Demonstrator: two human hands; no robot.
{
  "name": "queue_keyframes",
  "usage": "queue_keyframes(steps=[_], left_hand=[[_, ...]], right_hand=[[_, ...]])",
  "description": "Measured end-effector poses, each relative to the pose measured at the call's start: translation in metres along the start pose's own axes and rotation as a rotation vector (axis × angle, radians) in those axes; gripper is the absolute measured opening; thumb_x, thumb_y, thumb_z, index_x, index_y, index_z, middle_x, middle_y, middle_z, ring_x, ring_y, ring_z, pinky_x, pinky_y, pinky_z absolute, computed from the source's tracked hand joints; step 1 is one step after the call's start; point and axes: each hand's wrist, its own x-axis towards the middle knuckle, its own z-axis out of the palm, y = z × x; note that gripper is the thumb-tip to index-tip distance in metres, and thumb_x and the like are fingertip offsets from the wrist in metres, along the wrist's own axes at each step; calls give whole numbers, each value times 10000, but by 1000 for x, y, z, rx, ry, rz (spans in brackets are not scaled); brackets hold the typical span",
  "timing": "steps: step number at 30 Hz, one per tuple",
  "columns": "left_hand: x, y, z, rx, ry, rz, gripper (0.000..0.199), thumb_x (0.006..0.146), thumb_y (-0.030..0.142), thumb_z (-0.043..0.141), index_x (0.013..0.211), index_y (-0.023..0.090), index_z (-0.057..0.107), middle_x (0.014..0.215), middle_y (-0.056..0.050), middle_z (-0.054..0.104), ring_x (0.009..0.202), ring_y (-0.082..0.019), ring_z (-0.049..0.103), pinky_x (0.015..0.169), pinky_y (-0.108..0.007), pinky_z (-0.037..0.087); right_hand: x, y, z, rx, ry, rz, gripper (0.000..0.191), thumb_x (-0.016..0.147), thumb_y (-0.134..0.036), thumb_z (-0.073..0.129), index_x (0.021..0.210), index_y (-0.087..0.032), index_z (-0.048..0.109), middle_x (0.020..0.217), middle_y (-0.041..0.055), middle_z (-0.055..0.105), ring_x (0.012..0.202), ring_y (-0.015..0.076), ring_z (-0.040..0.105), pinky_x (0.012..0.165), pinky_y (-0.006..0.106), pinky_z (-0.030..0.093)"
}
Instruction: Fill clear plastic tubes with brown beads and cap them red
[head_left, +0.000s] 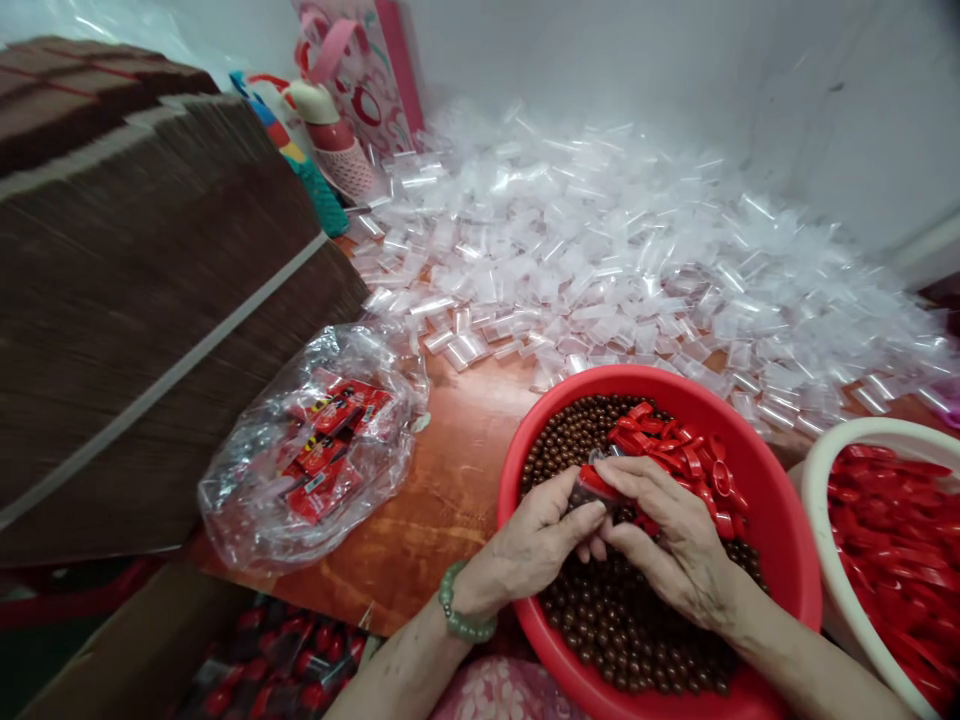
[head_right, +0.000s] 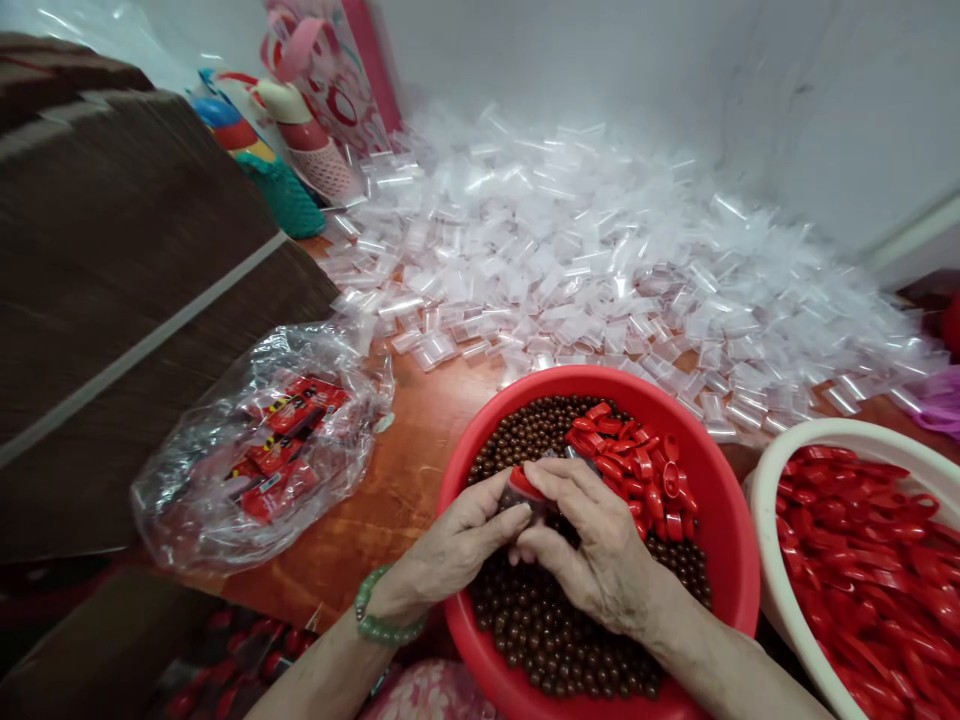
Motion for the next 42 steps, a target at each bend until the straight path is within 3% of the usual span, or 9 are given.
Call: queue_keyframes(steps=[2,6,11,25,28,32,34,38,42], left_hand=[[0,0,-1,-23,11,7,345,907,464,562,1003,132,555,760,4,544,633,-94,469,601,-222,401],[3,-3,0,-112,46,-29,376,874,492,606,973,132,564,774,-7,569,681,-117,529,672,-254,447],[6,-7,-1,-107,52,10,294,893,407,617,1024,144,608,838,-11,590,770,-130,540,754,-264,443],[5,-7,-3,-145,19,29,301,896,422,614,1000,140,601,834,-7,605,782,-132,551,808,-272,451],[6,-7,-2,-183,63,32,319,894,447,608,973,138,597,797,-3,606,737,-124,554,767,-262,459],[9,-6,-1,-302,150,26,333,909,475,573,992,153,568,755,2,605,659,-117,586,657,-234,472],[9,-5,-2,-330,150,52,320,910,467,574,958,151,566,740,-2,612,633,-109,592,642,-220,471],[8,-3,-3,-267,60,70,347,885,479,609,897,134,573,774,-21,616,630,-101,601,650,-214,480],[6,-2,-3,-187,-49,11,380,882,508,600,931,132,576,779,-22,606,612,-97,597,621,-210,471]], right_hand=[[-1,1,0,-100,-58,-43,533,890,-359,652,1361,-186,473,1191,158,648,1110,271,622,941,457,527],[-3,-1,5,-352,-135,-111,799,806,-472,717,1409,-77,373,1202,225,633,1103,349,595,914,538,503],[1,-5,16,-624,-65,-158,601,860,-314,604,1358,-39,408,1104,230,655,975,336,612,826,516,498],[6,-3,20,-622,-4,-252,574,808,-251,604,1315,-40,436,994,193,682,865,319,618,755,492,518],[10,-4,17,-559,-49,-219,556,817,-259,643,1297,-49,457,1007,193,688,866,314,635,755,485,537],[16,-7,-3,-295,-252,-32,700,844,-359,697,1420,-113,384,1308,197,588,1194,305,573,968,442,520],[16,-7,-14,-133,-257,55,602,899,-331,643,1432,-188,403,1342,144,579,1252,251,548,1023,388,494],[13,1,-26,155,-94,234,271,953,-225,565,1216,-274,604,1089,44,707,1003,163,680,917,311,546],[13,9,-22,445,30,433,432,848,-335,718,1231,-244,542,909,26,718,802,166,722,725,276,606]])
